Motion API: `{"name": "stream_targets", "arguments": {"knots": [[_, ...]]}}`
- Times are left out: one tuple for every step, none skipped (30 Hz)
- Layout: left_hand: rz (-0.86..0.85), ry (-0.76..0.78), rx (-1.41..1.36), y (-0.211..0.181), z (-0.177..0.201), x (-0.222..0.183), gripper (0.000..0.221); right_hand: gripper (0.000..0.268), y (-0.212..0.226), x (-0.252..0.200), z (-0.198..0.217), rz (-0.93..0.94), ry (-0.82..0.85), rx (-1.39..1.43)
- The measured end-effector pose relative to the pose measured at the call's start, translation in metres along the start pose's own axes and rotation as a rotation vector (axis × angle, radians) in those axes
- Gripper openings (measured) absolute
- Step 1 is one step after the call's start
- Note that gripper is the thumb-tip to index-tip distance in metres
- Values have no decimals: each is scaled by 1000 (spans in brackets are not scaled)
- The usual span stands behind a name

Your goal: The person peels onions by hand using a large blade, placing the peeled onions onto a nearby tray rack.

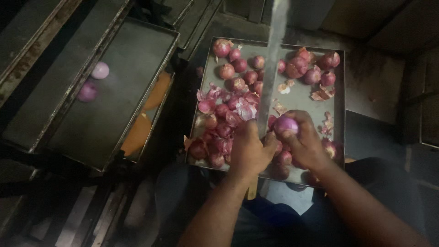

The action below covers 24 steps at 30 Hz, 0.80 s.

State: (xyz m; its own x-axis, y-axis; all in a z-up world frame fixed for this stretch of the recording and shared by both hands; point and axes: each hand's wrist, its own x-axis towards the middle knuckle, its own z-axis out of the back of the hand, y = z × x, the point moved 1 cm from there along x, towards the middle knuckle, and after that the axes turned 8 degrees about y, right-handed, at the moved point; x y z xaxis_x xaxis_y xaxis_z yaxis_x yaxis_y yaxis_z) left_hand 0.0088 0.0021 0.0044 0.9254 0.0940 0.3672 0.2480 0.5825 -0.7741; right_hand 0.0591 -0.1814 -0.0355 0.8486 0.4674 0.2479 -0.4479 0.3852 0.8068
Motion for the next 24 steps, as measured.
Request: {"name": "stream_targets", "arguments": {"knots": [[25,34,7,2,-2,-1,34,43,3,2,2,70,-12,-61],[49,67,14,3,-3,-1,32,45,5,4,4,140,-24,-123],[87,95,6,4,-4,-3,31,48,8,6,5,212,-36,-182],[125,123,-1,4,-4,-4,31,48,11,7,5,214,-33,-185],[161,153,-11,3,-5,-4,30,47,13,7,6,215,-32,-191],[126,123,2,2,-5,-4,31,47,14,7,7,216,-30,-196],[93,92,14,0,-4,-4,31,48,16,8,7,235,-30,-202],[59,62,27,-2,-4,-5,31,48,18,8,8,254,-29,-208],[89,92,13,-2,-3,-4,30,48,20,8,8,273,-27,-212],[118,121,-1,-3,-3,-4,29,49,22,8,8,265,-20,-232],[146,150,-14,-3,-2,-4,28,49,24,9,9,259,-15,-252],[126,146,-10,-3,-2,-3,27,49,26,9,9,253,-10,-271],[105,144,-6,-3,-2,-2,26,50,28,9,9,244,-10,-270],[84,141,-2,-2,-2,-2,25,50,29,9,9,236,-10,-269],[104,147,8,-2,-4,-2,26,51,30,9,10,226,-10,-269],[124,153,18,-1,-6,-2,27,51,31,9,10,245,-17,-276],[146,159,28,-1,-8,-2,28,50,31,9,9,263,-22,-282],[143,148,24,0,-10,-2,28,50,30,8,8,282,-28,-288],[141,137,19,1,-11,-3,28,49,28,7,8,263,-24,-292],[138,126,15,1,-13,-4,29,48,24,6,7,244,-21,-295],[129,114,10,1,-14,-4,29,47,19,4,7,225,-17,-299],[119,102,4,1,-14,-4,29,46,11,3,6,51,25,-128],[108,91,-1,1,-15,-3,30,46,2,2,5,-123,66,43],[90,74,-18,1,-14,-2,31,46,-8,1,4,-296,108,215]]}}
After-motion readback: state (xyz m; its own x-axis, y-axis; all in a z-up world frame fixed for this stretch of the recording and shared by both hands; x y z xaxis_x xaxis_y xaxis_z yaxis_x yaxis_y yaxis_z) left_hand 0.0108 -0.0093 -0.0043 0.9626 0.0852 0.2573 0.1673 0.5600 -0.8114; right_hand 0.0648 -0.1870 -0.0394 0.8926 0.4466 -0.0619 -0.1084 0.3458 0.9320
